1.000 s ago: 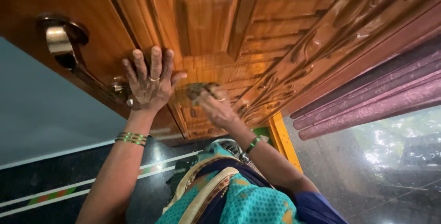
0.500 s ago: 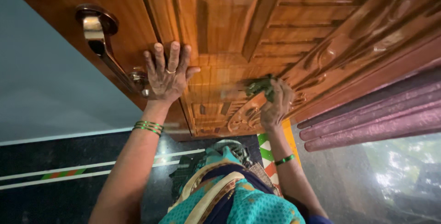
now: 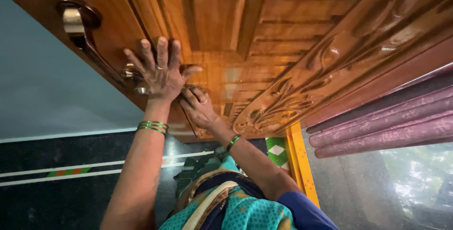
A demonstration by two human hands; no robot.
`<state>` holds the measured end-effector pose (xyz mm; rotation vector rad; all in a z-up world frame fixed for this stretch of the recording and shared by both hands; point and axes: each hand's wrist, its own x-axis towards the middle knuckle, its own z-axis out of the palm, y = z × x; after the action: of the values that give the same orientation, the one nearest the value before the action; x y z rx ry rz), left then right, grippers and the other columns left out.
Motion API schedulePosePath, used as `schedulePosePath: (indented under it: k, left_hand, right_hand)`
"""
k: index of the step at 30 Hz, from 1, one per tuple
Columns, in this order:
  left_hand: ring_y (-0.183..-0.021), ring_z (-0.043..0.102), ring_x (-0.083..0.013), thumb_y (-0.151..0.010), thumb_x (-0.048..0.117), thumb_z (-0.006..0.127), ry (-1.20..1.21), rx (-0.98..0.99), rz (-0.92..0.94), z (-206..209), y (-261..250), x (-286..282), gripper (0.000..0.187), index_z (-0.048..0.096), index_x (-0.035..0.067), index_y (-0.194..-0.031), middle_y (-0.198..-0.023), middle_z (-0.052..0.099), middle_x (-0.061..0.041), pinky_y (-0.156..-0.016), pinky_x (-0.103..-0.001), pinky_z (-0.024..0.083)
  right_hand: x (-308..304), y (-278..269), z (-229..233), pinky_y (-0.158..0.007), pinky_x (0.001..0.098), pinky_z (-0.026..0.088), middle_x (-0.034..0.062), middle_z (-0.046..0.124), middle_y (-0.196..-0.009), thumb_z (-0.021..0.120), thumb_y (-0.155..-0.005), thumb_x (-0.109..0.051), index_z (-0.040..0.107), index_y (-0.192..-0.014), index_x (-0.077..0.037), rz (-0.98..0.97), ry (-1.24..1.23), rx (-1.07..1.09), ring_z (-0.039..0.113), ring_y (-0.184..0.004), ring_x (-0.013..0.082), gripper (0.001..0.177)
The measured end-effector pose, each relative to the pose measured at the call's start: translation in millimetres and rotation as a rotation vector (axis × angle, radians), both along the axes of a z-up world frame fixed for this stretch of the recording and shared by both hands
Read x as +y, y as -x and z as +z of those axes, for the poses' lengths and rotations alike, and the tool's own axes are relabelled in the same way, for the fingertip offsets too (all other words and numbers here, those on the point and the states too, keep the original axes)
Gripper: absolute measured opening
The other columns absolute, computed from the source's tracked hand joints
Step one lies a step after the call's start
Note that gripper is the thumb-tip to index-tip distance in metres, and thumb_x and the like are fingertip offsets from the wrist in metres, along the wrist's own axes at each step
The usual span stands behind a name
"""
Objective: The person wipes the surface of a wooden door with a cloth. They systematically clean the door's panels and carved details, moving from the upper sections down to the handle area.
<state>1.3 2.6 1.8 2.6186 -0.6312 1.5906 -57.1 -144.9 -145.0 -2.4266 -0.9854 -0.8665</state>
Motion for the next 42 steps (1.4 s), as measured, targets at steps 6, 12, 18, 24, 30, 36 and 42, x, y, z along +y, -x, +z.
schedulePosePath:
  k: [6,12,18,24,30,36,42]
  left_hand:
    - [-0.161,-0.017,-0.0313,-0.107,0.078,0.029,-0.009,-0.009,0.006,-7,2,3,0.09,-0.007,0.025,-0.171,-0.175,-0.019,0.001,-0.129,-0.074,-0.004]
    - [-0.161,-0.015,-0.0324,-0.103,0.076,0.027,-0.009,-0.027,0.011,-11,0,3,0.093,-0.006,0.023,-0.171,-0.176,-0.017,0.0,-0.128,-0.074,-0.002]
    - [-0.164,-0.013,-0.0414,-0.107,0.078,0.026,-0.114,-0.064,-0.071,-8,1,2,0.091,-0.004,0.021,-0.172,-0.177,-0.015,-0.003,-0.126,-0.075,-0.002]
    - [-0.164,-0.004,-0.033,-0.108,0.079,0.032,-0.668,-0.257,-0.018,12,11,8,0.085,0.015,0.035,-0.178,-0.182,0.005,-0.001,-0.126,-0.071,-0.009]
    - [-0.165,0.001,-0.0315,-0.11,0.081,0.034,-0.615,-0.233,0.004,26,19,5,0.079,0.016,0.043,-0.177,-0.18,0.009,0.001,-0.13,-0.066,-0.008]
    - [-0.164,0.003,-0.0305,-0.107,0.075,0.031,-0.591,-0.238,-0.012,24,19,4,0.078,0.019,0.042,-0.177,-0.18,0.011,0.001,-0.13,-0.063,-0.007]
    - [-0.165,0.001,-0.0301,-0.11,0.077,0.04,-0.584,-0.23,-0.024,22,22,7,0.079,0.019,0.041,-0.177,-0.181,0.01,0.001,-0.131,-0.063,-0.009]
  right_hand:
    - [-96,33,-38,-0.112,0.0564,0.041,0.0166,0.055,-0.145,0.062,-0.088,-0.012,0.068,-0.12,-0.01,-0.248,0.074,-0.016,0.051,-0.135,0.0386,0.033]
    - [-161,83,2,-0.119,0.0536,0.037,0.0172,0.054,-0.147,0.054,-0.089,0.003,0.062,-0.141,-0.006,-0.531,-0.112,0.078,0.048,-0.139,0.0427,0.053]
    - [-123,94,14,-0.117,0.0571,0.033,0.0322,0.048,-0.146,0.053,-0.078,0.004,0.057,-0.136,0.006,-0.601,-0.259,0.047,0.039,-0.14,0.0536,0.058]
    - [-84,60,-36,-0.114,0.0583,0.037,0.0285,0.054,-0.133,0.058,-0.087,-0.003,0.065,-0.125,0.003,-0.291,-0.012,0.245,0.046,-0.128,0.0478,0.039]
    - [-75,50,-84,-0.11,0.055,0.045,0.0244,0.059,-0.135,0.055,-0.084,-0.003,0.068,-0.116,0.001,-0.144,-0.128,0.034,0.051,-0.129,0.0454,0.035]
    - [-142,68,-82,-0.109,0.0558,0.041,0.0234,0.059,-0.133,0.057,-0.084,-0.001,0.068,-0.12,0.002,-0.402,-0.048,0.191,0.051,-0.128,0.045,0.038]
    - [-131,102,-55,-0.114,0.0557,0.039,0.0298,0.049,-0.148,0.052,-0.083,0.007,0.057,-0.133,0.006,-0.56,-0.21,0.093,0.046,-0.136,0.0487,0.051]
